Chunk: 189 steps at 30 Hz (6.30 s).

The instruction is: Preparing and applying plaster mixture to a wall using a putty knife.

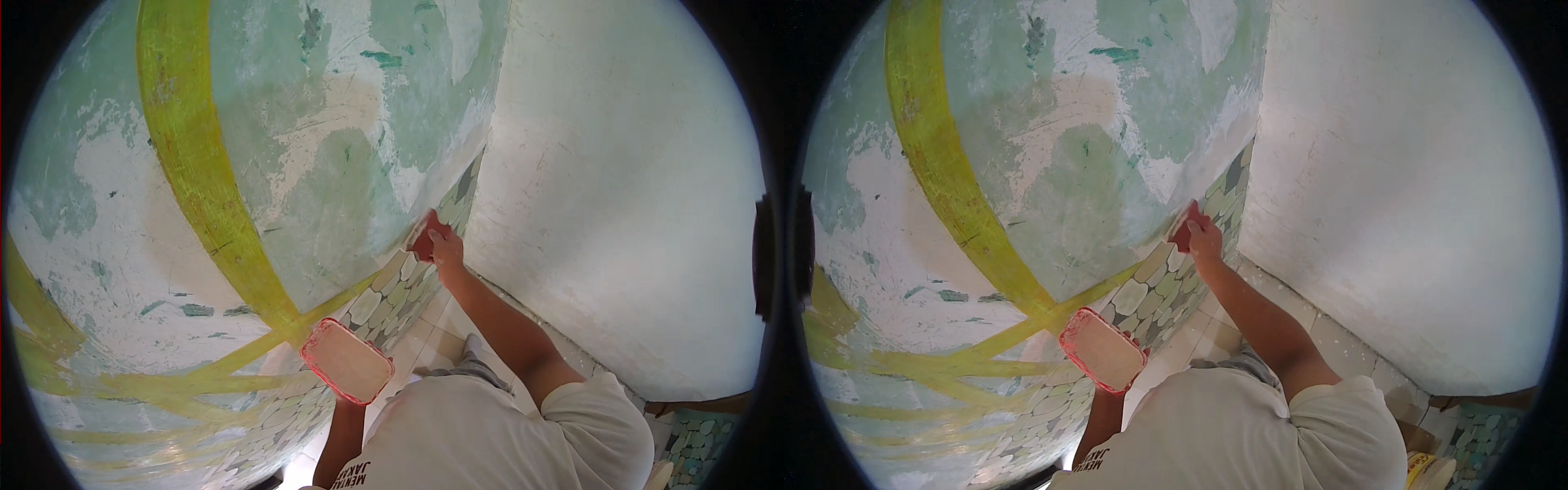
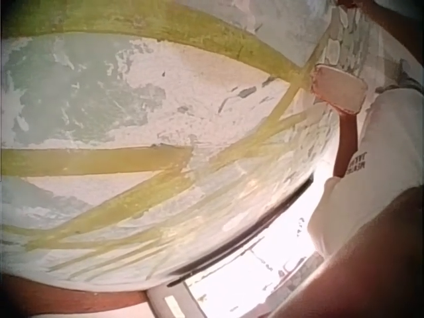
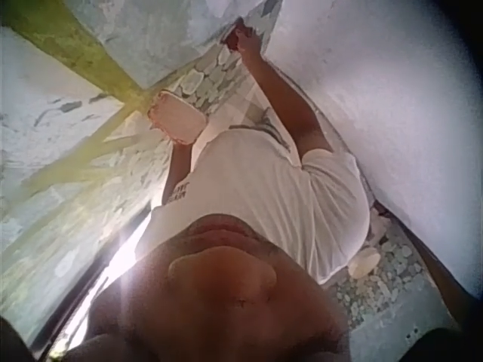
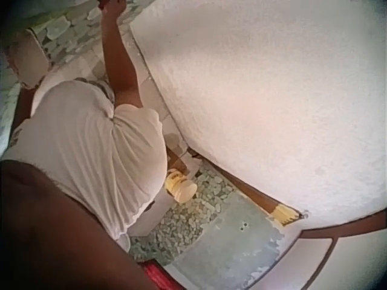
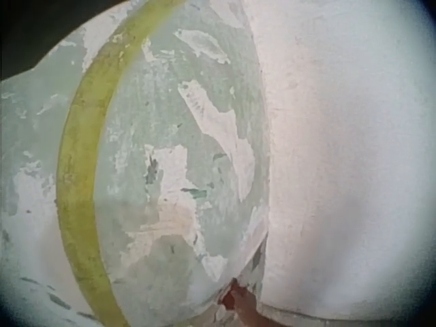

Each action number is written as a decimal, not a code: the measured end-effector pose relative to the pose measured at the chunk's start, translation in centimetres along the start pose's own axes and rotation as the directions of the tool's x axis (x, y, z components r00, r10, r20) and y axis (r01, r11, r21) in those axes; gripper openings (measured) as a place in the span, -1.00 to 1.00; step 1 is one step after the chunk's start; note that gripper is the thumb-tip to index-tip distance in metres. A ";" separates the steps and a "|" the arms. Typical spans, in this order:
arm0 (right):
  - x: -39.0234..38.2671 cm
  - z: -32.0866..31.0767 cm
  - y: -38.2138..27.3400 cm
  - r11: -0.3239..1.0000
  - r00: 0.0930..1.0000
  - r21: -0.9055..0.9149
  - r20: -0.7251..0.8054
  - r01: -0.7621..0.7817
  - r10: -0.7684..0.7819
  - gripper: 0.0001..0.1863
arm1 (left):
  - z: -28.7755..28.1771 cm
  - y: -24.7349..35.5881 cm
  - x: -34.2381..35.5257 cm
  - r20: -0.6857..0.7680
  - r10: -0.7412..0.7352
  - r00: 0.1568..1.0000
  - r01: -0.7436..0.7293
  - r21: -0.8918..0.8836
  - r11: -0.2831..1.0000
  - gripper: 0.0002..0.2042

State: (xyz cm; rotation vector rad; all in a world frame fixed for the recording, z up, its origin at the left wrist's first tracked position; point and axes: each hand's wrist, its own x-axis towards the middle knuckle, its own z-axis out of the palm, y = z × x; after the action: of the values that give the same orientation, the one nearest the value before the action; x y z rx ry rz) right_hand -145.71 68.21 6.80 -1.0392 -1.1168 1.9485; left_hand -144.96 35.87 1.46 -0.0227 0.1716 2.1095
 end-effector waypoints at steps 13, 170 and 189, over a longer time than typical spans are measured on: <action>-1.4 -2.6 -0.2 0.976 0.996 0.209 -0.044 -0.068 0.079 -0.75 | -0.6 0.5 -0.2 0.021 -0.023 1.000 0.023 -0.009 1.000 -0.31; -3.8 -1.4 -9.8 0.903 0.938 0.384 0.343 -0.190 0.052 -0.80 | -0.9 -0.9 -5.9 0.057 0.165 0.985 -0.168 0.049 0.985 -0.43; -5.8 0.8 -5.5 0.972 0.927 0.134 0.300 0.194 -0.226 -0.77 | -0.1 -0.9 -5.2 0.038 0.189 0.981 -0.190 0.029 0.981 -0.50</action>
State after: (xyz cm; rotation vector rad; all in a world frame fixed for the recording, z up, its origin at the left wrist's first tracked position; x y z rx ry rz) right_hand -142.85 65.48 13.77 -0.5395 -1.2268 2.0147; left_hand -141.44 31.88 1.72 0.0522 0.1930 2.2953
